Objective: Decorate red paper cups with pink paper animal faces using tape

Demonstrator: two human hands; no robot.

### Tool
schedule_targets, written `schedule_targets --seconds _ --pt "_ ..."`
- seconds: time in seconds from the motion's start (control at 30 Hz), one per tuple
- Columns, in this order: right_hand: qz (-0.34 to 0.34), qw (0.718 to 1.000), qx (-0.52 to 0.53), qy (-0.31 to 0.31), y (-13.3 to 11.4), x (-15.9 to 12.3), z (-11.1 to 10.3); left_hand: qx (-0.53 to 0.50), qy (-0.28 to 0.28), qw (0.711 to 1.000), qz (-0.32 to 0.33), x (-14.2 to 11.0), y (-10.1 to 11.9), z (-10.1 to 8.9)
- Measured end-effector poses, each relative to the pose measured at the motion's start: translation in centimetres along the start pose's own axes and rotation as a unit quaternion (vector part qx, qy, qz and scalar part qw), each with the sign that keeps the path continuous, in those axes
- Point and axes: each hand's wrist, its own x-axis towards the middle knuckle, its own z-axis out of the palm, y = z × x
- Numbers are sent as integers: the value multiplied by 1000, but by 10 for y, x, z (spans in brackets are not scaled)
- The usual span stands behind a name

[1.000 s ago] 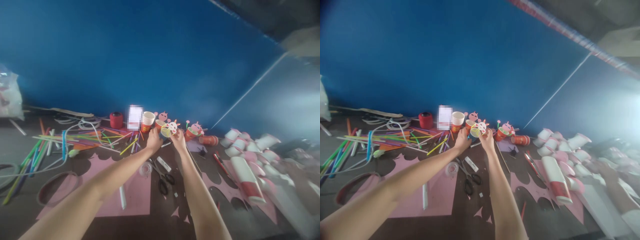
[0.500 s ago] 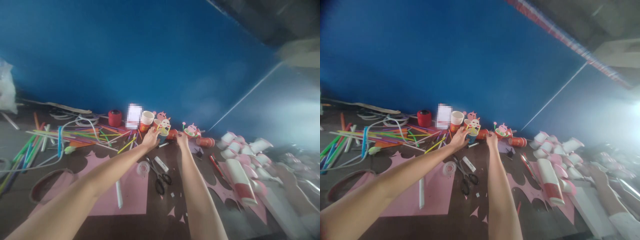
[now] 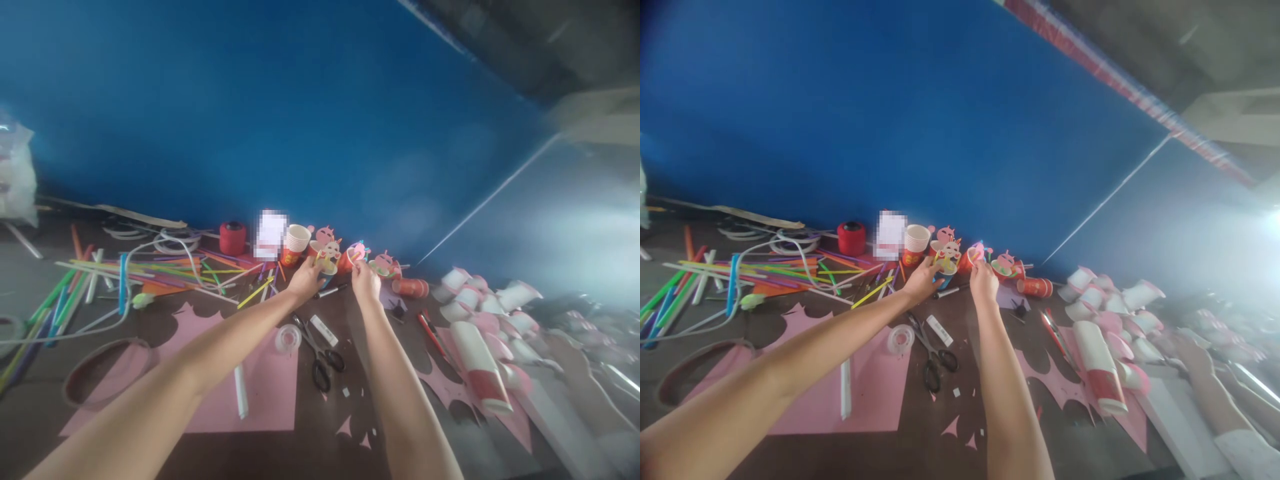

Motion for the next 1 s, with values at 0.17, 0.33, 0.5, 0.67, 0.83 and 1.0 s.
schedule_targets --seconds 0.17,0.33,0.5,0.67,0.83,1.0 --pt "-17 998 -48 -21 -14 1 2 -19 1 1000 -1 3 3 3" --pt "-45 997 -54 -35 -28 1 9 -26 3 1000 -10 4 1 6" --pt "-64 997 -31 -15 -25 -6 8 -30 5 999 -12 3 -2 6" --pt "-35 999 -27 18 -10 -7 6 -39 4 999 -3 5 -5 7" --pt "-30 999 -37 -10 -2 3 13 -42 5 999 1 7 -6 11" --pt "-30 998 -43 -43 -4 16 20 -45 4 999 -3 8 -5 13"
